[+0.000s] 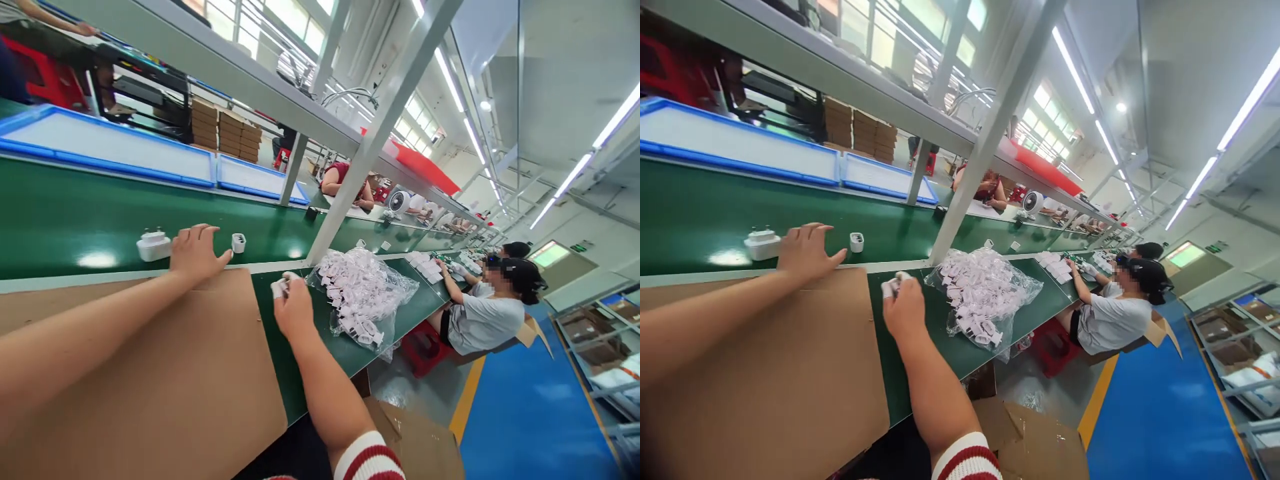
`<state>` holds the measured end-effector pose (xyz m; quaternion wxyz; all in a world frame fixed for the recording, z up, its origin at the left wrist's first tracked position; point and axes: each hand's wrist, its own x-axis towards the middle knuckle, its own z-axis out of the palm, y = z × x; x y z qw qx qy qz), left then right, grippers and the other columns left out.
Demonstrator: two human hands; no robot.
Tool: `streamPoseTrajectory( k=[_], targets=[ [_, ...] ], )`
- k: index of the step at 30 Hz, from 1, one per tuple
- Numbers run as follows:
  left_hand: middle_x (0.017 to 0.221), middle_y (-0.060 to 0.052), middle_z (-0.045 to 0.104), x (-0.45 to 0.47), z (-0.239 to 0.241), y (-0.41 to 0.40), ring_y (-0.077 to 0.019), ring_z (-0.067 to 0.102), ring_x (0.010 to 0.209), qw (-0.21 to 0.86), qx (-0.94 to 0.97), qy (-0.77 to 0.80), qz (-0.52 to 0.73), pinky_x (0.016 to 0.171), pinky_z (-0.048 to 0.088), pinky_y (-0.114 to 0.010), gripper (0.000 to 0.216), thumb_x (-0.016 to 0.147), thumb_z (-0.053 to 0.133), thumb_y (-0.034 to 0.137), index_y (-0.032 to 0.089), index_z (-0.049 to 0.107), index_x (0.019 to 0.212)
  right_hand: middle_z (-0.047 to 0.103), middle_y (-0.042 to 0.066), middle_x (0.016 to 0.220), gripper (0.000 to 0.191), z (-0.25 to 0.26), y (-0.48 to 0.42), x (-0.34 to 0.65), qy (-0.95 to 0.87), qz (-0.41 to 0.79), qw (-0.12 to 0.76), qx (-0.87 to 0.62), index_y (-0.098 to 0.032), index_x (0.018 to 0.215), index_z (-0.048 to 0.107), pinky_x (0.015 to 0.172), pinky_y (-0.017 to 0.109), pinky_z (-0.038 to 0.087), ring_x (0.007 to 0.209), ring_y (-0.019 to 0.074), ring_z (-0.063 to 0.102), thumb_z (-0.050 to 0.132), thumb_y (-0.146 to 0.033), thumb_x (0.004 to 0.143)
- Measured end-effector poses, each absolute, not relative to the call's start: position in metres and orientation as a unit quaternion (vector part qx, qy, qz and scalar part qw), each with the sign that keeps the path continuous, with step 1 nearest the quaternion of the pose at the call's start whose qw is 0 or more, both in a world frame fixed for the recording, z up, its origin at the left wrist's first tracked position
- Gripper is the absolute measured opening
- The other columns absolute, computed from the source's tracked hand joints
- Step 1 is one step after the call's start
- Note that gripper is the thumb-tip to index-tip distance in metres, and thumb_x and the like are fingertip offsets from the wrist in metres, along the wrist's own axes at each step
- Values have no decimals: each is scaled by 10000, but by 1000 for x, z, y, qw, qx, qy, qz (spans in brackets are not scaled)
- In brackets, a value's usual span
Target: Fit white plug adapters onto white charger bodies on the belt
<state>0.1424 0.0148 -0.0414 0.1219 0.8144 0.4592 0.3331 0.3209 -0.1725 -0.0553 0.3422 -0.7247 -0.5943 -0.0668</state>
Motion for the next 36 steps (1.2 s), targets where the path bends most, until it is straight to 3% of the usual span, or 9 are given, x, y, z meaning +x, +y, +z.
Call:
streamPoseTrajectory(
  k=[4, 7, 10, 14, 20, 25, 30, 33, 36],
  targets=[
    [1213, -267, 594, 175, -37, 31, -525, 468, 1254, 180, 788, 536, 243, 900, 462, -505, 913, 676, 584, 894, 105, 520, 1132, 739, 123, 1093, 264, -65, -170, 304, -649, -22, 184, -738, -154, 1234, 656, 831, 326, 570, 962, 252, 707, 600, -174, 976],
    [948, -183, 617, 182, -29, 38, -457, 579, 1059, 197, 787, 544, 215, 731, 447, -409, 665, 751, 554, 772, 147, 531, 979, 742, 101, 1117, 281, -71, -166, 306, -663, -8, 166, -730, -176, 1193, 681, 798, 306, 568, 959, 240, 713, 642, -117, 921],
    [916, -154, 632, 178, -24, 33, -411, 606, 990, 196, 800, 521, 224, 725, 448, -400, 493, 819, 528, 578, 136, 567, 1033, 772, 50, 1072, 238, -76, -163, 313, -627, 59, 309, -713, -228, 1087, 733, 794, 283, 570, 934, 207, 716, 734, -152, 862],
    [1137, -131, 703, 157, -30, 3, -334, 603, 1119, 217, 831, 450, 244, 907, 479, -385, 525, 855, 534, 510, 127, 632, 1201, 789, 11, 855, 238, -74, -158, 324, -447, 279, 554, -644, -205, 922, 750, 641, 240, 537, 719, 145, 675, 841, -352, 758],
    [1113, -118, 757, 98, -55, -87, -329, 653, 1048, 269, 871, 329, 247, 922, 502, -416, 501, 891, 525, 568, 199, 705, 1177, 783, 30, 828, 432, -61, -159, 326, -321, 440, 644, -538, -188, 847, 748, 600, 236, 506, 666, 131, 660, 927, -401, 517],
    [1086, -111, 741, 80, -77, -128, -313, 664, 1018, 307, 849, 330, 277, 913, 501, -406, 502, 881, 571, 620, 212, 716, 1132, 781, 41, 904, 419, -54, -172, 304, -446, 369, 571, -582, -205, 967, 788, 590, 249, 504, 738, 153, 659, 860, -477, 657],
    [936, -92, 709, 83, -86, -122, -271, 646, 889, 367, 811, 329, 316, 761, 494, -354, 527, 877, 595, 698, 201, 732, 988, 763, 58, 1029, 291, -45, -187, 274, -630, 198, 467, -588, -234, 1109, 780, 847, 331, 583, 941, 189, 670, 729, -357, 850],
    [862, -81, 682, 83, -88, -119, -253, 624, 837, 362, 814, 316, 325, 749, 477, -351, 492, 893, 589, 671, 197, 721, 904, 756, 42, 986, 385, -44, -189, 264, -603, 259, 471, -589, -232, 1209, 738, 733, 297, 588, 839, 165, 674, 734, -393, 860],
    [870, -77, 679, 82, -89, -119, -250, 618, 849, 348, 823, 302, 331, 785, 471, -359, 438, 911, 583, 616, 201, 721, 914, 762, 37, 933, 353, -48, -186, 269, -524, 374, 496, -582, -214, 1083, 756, 571, 254, 535, 722, 147, 664, 761, -439, 811]
  ],
)
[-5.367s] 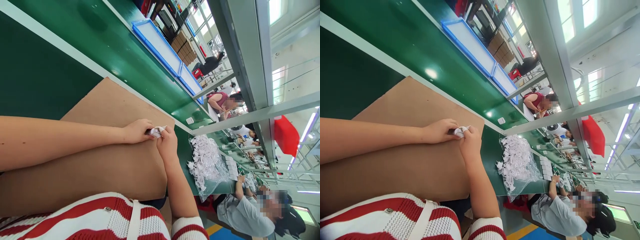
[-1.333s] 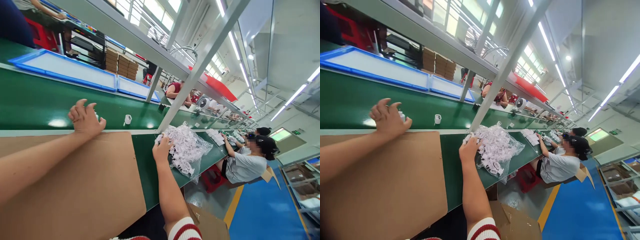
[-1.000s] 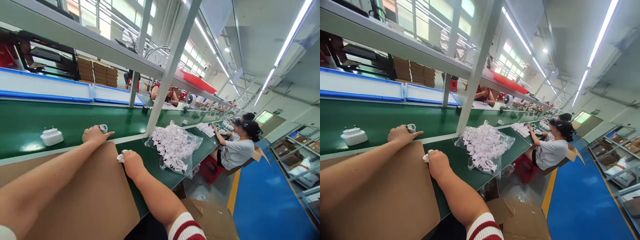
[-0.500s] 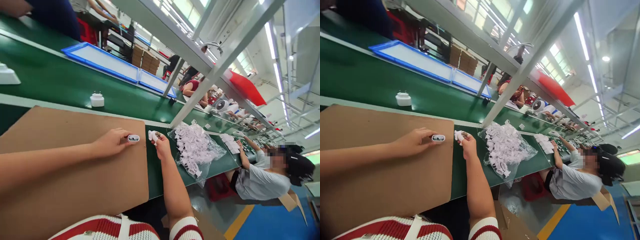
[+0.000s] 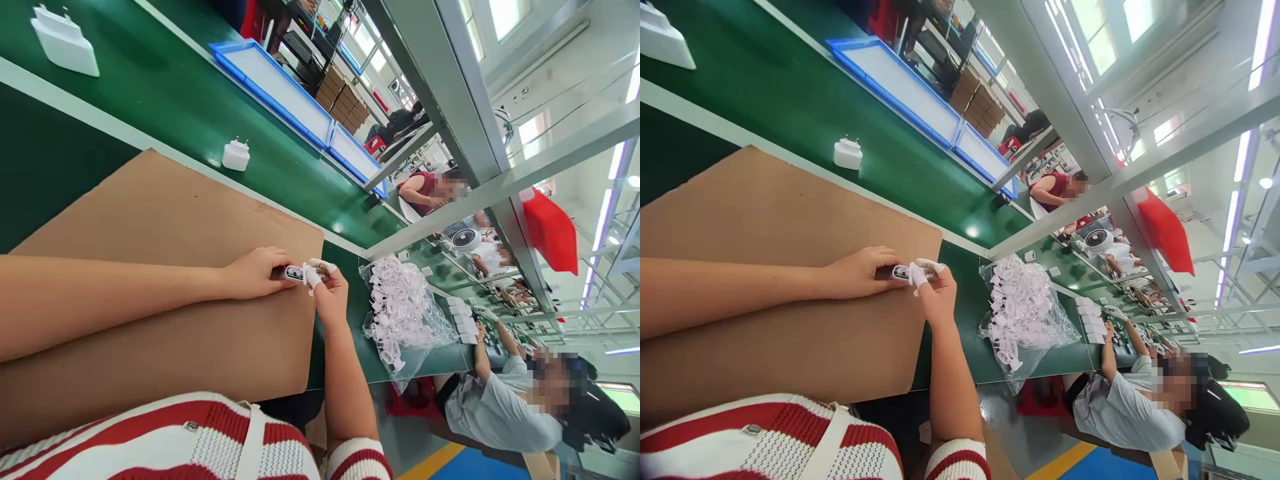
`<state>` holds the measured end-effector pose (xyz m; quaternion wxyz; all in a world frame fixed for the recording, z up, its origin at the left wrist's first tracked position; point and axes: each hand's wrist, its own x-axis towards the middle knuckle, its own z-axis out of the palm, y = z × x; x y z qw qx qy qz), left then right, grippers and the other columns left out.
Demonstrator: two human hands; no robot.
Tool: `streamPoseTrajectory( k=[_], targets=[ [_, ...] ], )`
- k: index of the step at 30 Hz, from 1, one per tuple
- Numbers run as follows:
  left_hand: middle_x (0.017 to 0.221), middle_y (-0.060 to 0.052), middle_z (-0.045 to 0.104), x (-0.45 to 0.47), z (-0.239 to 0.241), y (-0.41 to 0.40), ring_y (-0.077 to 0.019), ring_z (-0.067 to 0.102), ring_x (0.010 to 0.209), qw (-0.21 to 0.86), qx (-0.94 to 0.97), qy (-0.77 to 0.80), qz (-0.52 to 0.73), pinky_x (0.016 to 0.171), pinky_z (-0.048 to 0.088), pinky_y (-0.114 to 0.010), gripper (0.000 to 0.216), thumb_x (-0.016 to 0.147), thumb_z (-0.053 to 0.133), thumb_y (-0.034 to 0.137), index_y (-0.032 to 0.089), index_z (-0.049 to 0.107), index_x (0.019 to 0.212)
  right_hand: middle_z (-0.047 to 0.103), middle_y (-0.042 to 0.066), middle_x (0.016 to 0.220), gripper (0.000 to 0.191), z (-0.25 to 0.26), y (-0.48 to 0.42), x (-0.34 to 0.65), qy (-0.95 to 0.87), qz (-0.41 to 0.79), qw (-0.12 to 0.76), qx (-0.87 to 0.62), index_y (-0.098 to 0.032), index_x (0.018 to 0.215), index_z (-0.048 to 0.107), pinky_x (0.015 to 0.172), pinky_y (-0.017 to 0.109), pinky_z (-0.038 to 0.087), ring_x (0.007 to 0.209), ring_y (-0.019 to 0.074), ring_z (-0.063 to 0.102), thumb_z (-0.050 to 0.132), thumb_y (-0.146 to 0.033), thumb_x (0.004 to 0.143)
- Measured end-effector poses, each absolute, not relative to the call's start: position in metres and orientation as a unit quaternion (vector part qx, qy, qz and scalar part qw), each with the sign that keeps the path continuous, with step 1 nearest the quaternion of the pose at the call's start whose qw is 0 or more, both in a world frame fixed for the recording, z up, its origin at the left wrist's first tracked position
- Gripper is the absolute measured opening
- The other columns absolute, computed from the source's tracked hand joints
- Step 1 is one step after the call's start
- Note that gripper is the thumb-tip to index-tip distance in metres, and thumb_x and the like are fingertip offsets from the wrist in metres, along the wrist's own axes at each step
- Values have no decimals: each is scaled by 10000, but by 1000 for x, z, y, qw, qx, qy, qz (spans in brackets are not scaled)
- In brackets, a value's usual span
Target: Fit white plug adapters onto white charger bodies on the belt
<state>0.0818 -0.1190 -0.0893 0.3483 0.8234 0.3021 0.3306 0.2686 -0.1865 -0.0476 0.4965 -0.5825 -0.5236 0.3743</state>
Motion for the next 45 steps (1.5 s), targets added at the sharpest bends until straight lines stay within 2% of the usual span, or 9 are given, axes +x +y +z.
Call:
streamPoseTrajectory(
  k=[3, 5, 10, 13, 16, 19, 30, 37, 45],
  targets=[
    [873, -78, 674, 82, -90, -119, -249, 610, 845, 340, 829, 295, 333, 786, 466, -363, 405, 918, 583, 579, 198, 717, 892, 787, 64, 1060, 402, -50, -184, 280, -499, 437, 495, -561, -219, 1105, 753, 653, 282, 583, 831, 181, 720, 808, -419, 760],
    [863, -78, 670, 82, -90, -119, -248, 611, 837, 341, 826, 294, 340, 782, 470, -361, 394, 914, 596, 574, 201, 716, 876, 779, 78, 1133, 459, -49, -185, 285, -521, 427, 494, -550, -228, 1164, 735, 746, 315, 612, 941, 209, 737, 825, -406, 750],
    [852, -68, 669, 81, -91, -118, -239, 619, 819, 347, 821, 296, 342, 786, 473, -356, 384, 907, 615, 577, 208, 715, 864, 674, 60, 972, 193, -46, -188, 283, -673, 149, 428, -585, -229, 993, 774, 744, 313, 580, 890, 187, 665, 732, -387, 890],
    [856, -71, 670, 82, -92, -118, -237, 610, 817, 342, 829, 295, 330, 776, 459, -358, 387, 915, 599, 560, 194, 700, 836, 653, 71, 985, 152, -49, -187, 279, -743, 42, 339, -575, -232, 1042, 785, 830, 340, 571, 950, 205, 637, 694, -275, 929],
    [876, -71, 674, 82, -92, -118, -242, 607, 839, 345, 829, 294, 327, 787, 451, -361, 365, 913, 604, 539, 194, 702, 848, 689, 85, 1046, 280, -51, -185, 279, -783, 29, 279, -555, -229, 1181, 761, 885, 357, 557, 1003, 222, 625, 646, -157, 936],
    [883, -68, 676, 82, -93, -118, -246, 609, 852, 349, 829, 290, 327, 797, 447, -361, 325, 906, 618, 506, 198, 698, 839, 706, 77, 1051, 327, -51, -185, 280, -795, 12, 275, -540, -240, 1221, 747, 894, 349, 550, 997, 217, 620, 598, -123, 954],
    [809, -61, 630, 82, -96, -118, -224, 569, 777, 335, 831, 284, 342, 742, 405, -340, 338, 923, 617, 479, 184, 650, 762, 670, 66, 932, 255, -46, -178, 271, -811, -22, 211, -545, -208, 1062, 760, 813, 334, 495, 917, 219, 555, 583, -75, 936],
    [853, -67, 638, 82, -93, -119, -225, 583, 818, 347, 830, 300, 317, 765, 402, -338, 312, 914, 642, 443, 164, 667, 777, 656, 54, 891, 234, -41, -178, 273, -823, -26, 229, -520, -206, 1007, 757, 768, 323, 491, 873, 209, 558, 591, -65, 922],
    [912, -69, 681, 83, -99, -118, -236, 610, 887, 343, 830, 307, 315, 819, 415, -350, 245, 915, 680, 405, 170, 734, 870, 657, 53, 875, 268, -37, -184, 270, -815, -69, 276, -504, -225, 1088, 763, 728, 321, 499, 834, 199, 573, 528, -133, 999]
  ],
)
